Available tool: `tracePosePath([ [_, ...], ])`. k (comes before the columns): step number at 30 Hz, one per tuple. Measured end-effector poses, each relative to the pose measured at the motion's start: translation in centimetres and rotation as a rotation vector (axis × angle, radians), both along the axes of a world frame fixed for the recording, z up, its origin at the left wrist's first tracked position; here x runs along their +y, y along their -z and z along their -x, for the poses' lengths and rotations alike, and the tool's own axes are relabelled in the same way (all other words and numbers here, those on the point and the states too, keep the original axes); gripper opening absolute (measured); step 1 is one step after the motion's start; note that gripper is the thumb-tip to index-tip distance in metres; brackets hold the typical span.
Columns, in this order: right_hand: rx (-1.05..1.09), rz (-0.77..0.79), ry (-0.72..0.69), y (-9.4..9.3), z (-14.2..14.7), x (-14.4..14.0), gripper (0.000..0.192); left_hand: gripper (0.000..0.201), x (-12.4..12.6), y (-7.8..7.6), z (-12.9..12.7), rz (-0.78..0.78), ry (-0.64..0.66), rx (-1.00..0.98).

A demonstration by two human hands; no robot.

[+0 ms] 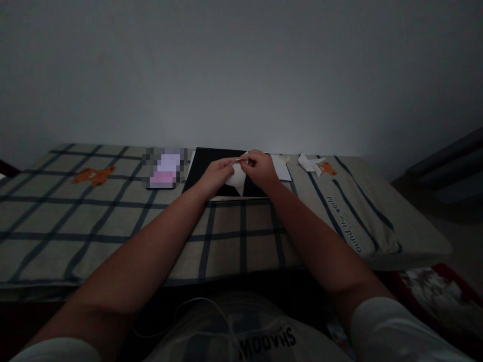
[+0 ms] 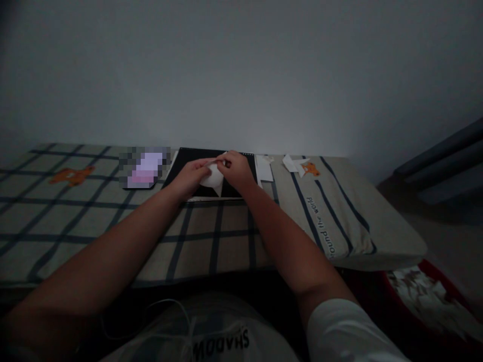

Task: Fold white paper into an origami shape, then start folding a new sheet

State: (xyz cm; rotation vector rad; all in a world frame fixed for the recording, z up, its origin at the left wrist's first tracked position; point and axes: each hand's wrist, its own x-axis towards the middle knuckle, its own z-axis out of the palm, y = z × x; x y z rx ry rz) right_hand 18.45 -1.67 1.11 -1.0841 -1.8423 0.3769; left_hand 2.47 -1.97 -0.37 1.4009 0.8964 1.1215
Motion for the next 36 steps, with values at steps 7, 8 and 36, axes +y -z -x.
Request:
tracePosePath([
  [7, 0.267, 0.119, 0.112, 1.2, 0.1, 1.1, 0.029, 0.056, 0.6, 0.2, 0.2, 0.009, -0.073, -0.070],
  [8, 0.324, 0.189, 0.108, 1.4, 0.1, 1.2, 0.033, 0.056, 0.6, 0.1, 0.2, 0.013, -0.073, -0.080],
  [36, 0.532, 0.521, -0.053, 0.9, -0.1, 0.9, 0.022, 0.043, 0.3, -0.1, 0.4, 0.141, -0.012, -0.179],
])
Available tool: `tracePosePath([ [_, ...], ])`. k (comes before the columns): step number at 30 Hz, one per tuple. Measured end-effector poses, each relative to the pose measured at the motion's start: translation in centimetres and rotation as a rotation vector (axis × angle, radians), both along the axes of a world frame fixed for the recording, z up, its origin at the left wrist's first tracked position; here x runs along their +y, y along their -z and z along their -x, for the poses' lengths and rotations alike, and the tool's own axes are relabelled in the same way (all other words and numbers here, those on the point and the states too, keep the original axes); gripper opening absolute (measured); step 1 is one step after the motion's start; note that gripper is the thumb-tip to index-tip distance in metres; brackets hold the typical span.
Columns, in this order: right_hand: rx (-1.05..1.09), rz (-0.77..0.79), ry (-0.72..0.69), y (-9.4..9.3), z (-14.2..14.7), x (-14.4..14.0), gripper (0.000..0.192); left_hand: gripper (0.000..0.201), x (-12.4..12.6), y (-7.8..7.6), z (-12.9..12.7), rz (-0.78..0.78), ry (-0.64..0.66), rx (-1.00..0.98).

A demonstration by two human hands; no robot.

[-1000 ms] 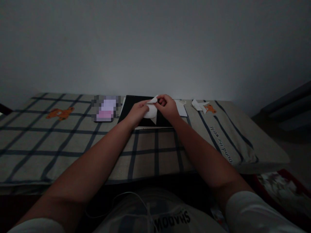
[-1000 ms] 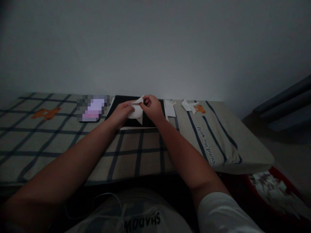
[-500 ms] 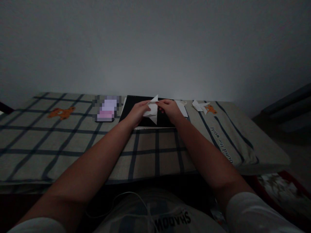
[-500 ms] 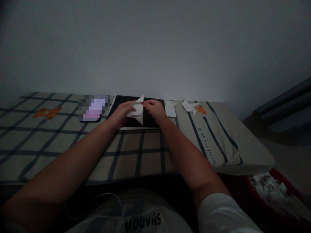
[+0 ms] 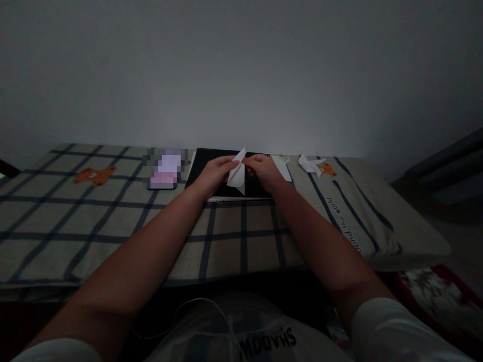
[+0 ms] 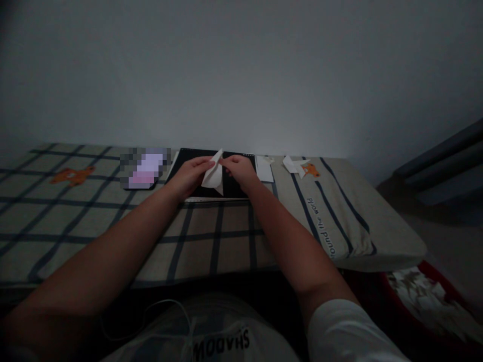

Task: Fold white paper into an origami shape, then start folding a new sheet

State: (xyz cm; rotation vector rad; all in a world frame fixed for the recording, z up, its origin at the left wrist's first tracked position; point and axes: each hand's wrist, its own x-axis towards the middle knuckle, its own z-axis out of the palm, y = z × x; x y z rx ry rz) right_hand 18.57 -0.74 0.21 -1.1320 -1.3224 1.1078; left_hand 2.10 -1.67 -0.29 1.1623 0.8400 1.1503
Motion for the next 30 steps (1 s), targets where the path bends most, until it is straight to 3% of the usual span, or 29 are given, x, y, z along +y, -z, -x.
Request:
tracePosePath([
  [9, -0.020, -0.009, -0.096, -0.08, -0.18, -0.08, 0.029, 0.039, -0.21, -0.30, 0.08, 0.029, -0.066, 0.019],
  [13, 0.023, -0.061, -0.084, -0.09, -0.14, 0.09, 0.022, 0.041, -0.17, -0.32, 0.00, 0.033, -0.069, 0.013],
  [18, 0.040, -0.144, -0.100, -0.11, -0.15, 0.13, 0.036, 0.043, -0.11, -0.33, -0.02, 0.015, -0.082, 0.046],
  [21, 0.017, -0.174, -0.095, -0.09, -0.24, 0.15, 0.033, 0.045, -0.12, -0.28, -0.03, 0.008, -0.056, 0.062],
  [30, 0.121, -0.074, -0.085, -0.20, -0.05, 0.23, 0.023, 0.046, -0.36, -0.29, -0.07, -0.017, -0.071, 0.097],
])
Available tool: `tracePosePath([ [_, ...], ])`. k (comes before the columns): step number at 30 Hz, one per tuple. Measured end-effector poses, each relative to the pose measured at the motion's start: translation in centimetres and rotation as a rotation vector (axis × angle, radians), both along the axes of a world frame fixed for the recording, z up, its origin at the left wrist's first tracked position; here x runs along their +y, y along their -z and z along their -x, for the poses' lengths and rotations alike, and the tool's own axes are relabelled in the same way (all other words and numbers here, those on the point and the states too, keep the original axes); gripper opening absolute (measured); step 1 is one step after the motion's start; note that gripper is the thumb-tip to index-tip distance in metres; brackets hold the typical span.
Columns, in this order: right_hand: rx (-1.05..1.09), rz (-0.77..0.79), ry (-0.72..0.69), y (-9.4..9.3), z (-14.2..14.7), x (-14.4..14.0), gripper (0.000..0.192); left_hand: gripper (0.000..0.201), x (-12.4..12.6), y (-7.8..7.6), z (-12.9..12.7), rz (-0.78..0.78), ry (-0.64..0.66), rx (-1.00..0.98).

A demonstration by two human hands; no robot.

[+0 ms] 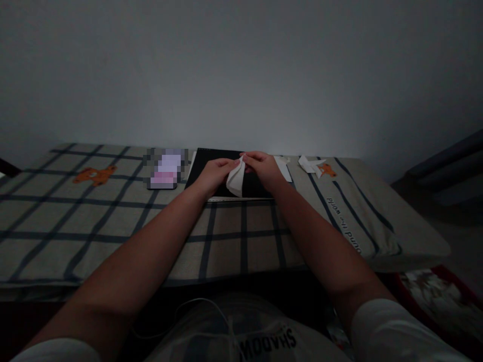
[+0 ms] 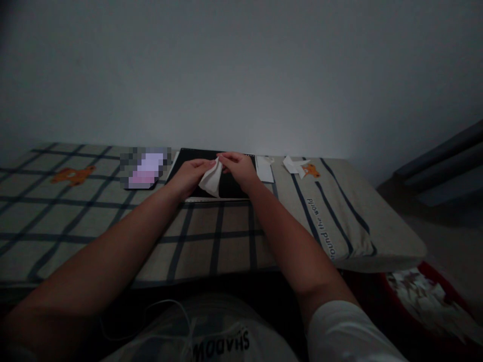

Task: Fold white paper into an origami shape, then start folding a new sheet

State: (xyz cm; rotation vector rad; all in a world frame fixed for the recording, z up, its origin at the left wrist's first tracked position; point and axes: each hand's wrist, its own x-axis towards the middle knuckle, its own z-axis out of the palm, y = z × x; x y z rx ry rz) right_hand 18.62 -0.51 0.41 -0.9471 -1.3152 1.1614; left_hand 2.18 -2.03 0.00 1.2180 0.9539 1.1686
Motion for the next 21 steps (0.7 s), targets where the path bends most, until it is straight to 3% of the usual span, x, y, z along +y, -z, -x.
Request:
tracePosePath([
  [6, 0.084, 0.091, -0.022, -0.20, 0.23, -0.23, 0.022, 0.040, -0.07, -0.06, 0.03, -0.011, -0.006, -0.009],
  [14, 0.099, 0.095, -0.027, -0.56, 0.19, -0.55, 0.017, 0.040, -0.15, -0.19, 0.05, -0.009, -0.033, 0.012],
  [21, 0.118, 0.098, -0.067, -0.62, 0.11, -0.63, 0.026, 0.037, -0.52, -0.71, -0.05, -0.046, -0.080, 0.038],
])
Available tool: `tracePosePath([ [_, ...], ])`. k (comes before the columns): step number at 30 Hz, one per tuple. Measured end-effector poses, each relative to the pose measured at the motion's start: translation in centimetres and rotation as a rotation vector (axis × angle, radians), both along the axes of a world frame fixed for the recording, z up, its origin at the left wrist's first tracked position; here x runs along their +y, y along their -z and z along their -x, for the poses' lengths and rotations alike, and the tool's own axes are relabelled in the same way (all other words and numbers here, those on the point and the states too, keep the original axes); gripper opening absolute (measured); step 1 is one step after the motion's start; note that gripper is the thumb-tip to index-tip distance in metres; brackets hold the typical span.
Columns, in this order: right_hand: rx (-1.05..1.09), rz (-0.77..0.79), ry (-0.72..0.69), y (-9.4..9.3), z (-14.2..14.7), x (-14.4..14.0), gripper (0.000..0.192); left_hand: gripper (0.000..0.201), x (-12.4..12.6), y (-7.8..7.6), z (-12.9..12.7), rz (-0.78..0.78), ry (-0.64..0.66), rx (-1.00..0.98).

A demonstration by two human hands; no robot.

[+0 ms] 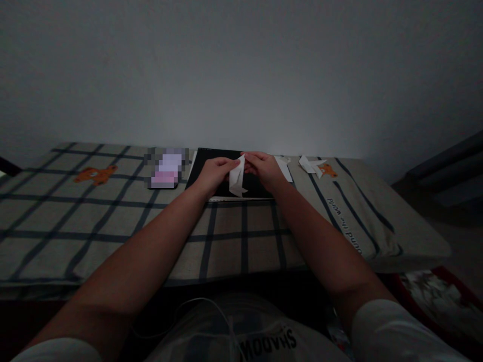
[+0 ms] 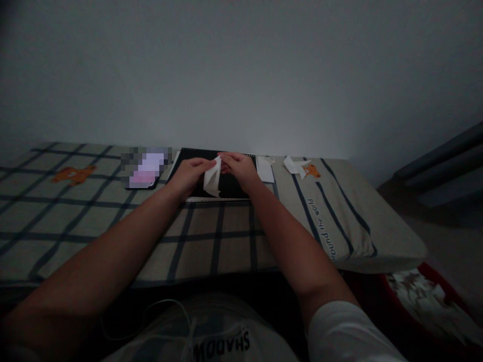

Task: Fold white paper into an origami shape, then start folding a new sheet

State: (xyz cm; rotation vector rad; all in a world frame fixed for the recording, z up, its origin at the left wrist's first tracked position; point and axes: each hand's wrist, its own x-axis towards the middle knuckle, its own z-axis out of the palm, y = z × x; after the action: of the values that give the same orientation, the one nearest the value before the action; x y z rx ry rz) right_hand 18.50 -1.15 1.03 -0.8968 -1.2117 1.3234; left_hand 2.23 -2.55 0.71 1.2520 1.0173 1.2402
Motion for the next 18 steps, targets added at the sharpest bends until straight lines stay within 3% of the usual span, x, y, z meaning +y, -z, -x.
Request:
tracePosePath([
  [7, -0.120, -0.074, 0.050, 0.00, -0.18, 0.26, 0.033, 0.037, 0.30, 0.34, 0.07, -0.043, -0.015, 0.087],
  [14, -0.337, -0.344, 0.225, -0.18, -0.53, 0.08, 0.023, 0.038, 0.31, 0.53, 0.05, -0.109, -0.048, 0.147],
  [18, -0.249, -0.250, 0.168, -0.21, -0.26, 0.07, 0.025, 0.038, 0.15, 0.32, 0.05, -0.142, -0.047, 0.180],
])
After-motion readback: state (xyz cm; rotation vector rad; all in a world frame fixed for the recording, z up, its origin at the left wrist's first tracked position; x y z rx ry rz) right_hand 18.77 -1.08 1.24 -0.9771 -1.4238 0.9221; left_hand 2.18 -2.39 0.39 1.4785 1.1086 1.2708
